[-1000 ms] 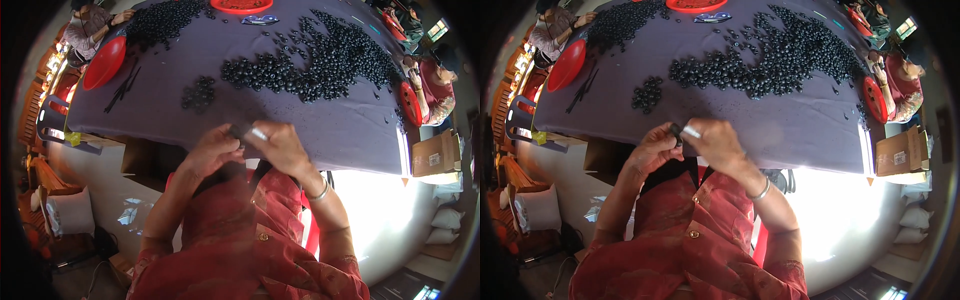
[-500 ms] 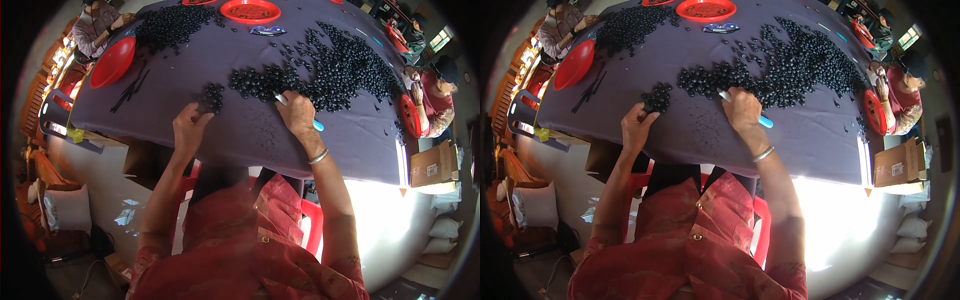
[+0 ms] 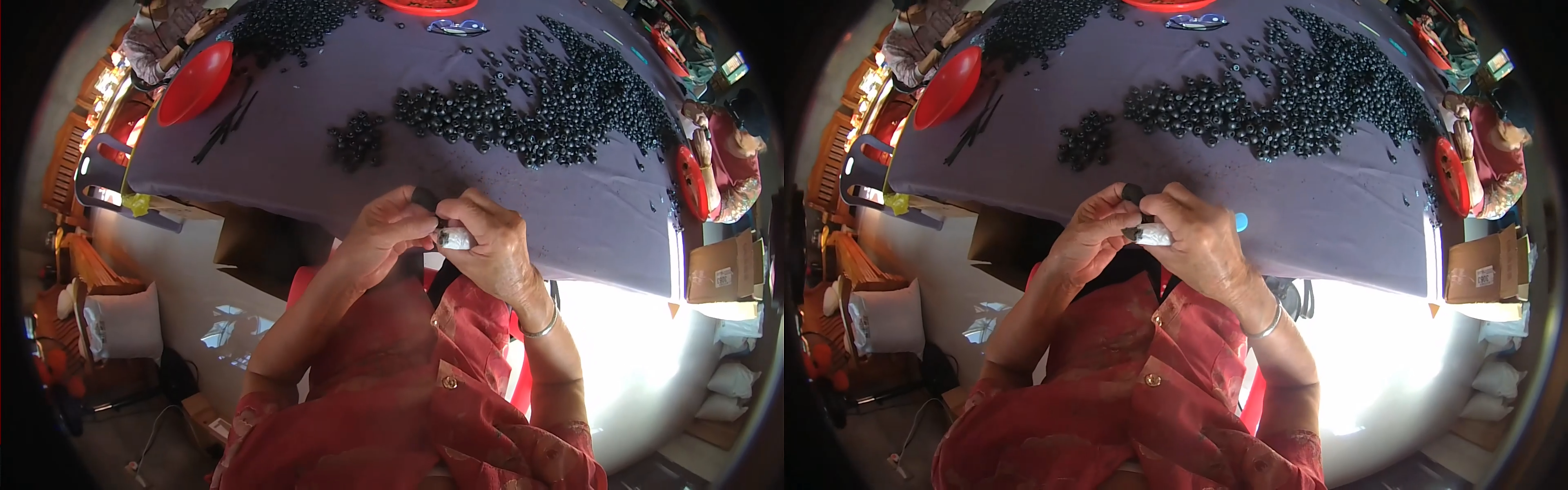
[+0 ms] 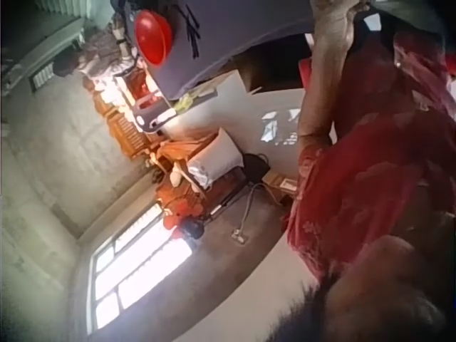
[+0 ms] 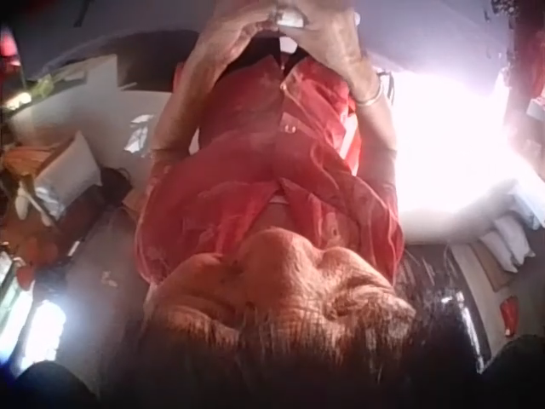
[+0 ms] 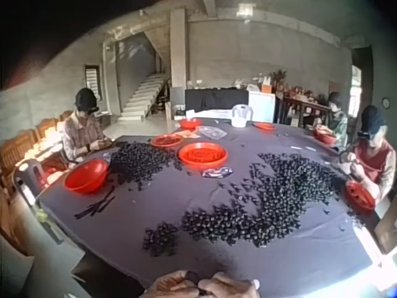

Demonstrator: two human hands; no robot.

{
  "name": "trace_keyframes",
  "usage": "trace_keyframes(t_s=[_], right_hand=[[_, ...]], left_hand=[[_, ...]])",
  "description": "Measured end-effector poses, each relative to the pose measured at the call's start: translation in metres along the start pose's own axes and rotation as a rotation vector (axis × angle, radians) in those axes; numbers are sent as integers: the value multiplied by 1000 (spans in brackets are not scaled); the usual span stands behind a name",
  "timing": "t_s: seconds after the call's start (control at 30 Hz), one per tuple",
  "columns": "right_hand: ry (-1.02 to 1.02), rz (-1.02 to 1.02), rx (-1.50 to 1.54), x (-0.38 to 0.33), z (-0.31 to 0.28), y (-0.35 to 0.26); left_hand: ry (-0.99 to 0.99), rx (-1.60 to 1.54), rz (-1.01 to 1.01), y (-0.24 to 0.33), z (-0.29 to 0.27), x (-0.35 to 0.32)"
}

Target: The person sorts small black plastic beads by hand on a table, then places them into a small white container.

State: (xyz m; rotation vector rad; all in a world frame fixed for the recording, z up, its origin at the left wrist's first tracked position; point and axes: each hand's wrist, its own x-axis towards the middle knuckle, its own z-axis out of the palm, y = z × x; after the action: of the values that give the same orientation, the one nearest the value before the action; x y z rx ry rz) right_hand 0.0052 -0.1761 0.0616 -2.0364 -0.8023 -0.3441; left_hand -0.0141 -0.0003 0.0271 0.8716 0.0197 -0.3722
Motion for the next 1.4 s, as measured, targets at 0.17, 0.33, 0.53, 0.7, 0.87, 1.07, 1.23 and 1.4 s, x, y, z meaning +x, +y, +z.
trace_keyframes(t_s=[0.17, 0.33, 0.53, 0.7, 0.87, 1.07, 1.23, 1.4], right_hand=[[-78, 55, 262, -3, -4, 7], [-95, 40, 411, -4, 0, 6], [-20, 61, 396, -7, 4, 7], [-18, 57, 333, -8, 5, 5], [-19, 40, 354, -6, 3, 3], [-64, 144, 560, -6, 1, 1], [-101, 269, 729, -7, 2, 2], [-19, 143, 286, -4, -10, 4]], left_hand=[[-135, 73, 71, 5, 4, -3], [-162, 52, 85, 5, 1, -6], [-128, 74, 109, 4, 7, -10], [-116, -22, 66, 1, 7, -8], [-175, -53, 40, 1, 8, -7], [-192, -61, 24, 3, 6, -6], [-204, -148, 22, 1, 8, -7], [-182, -164, 65, 4, 8, -10]])
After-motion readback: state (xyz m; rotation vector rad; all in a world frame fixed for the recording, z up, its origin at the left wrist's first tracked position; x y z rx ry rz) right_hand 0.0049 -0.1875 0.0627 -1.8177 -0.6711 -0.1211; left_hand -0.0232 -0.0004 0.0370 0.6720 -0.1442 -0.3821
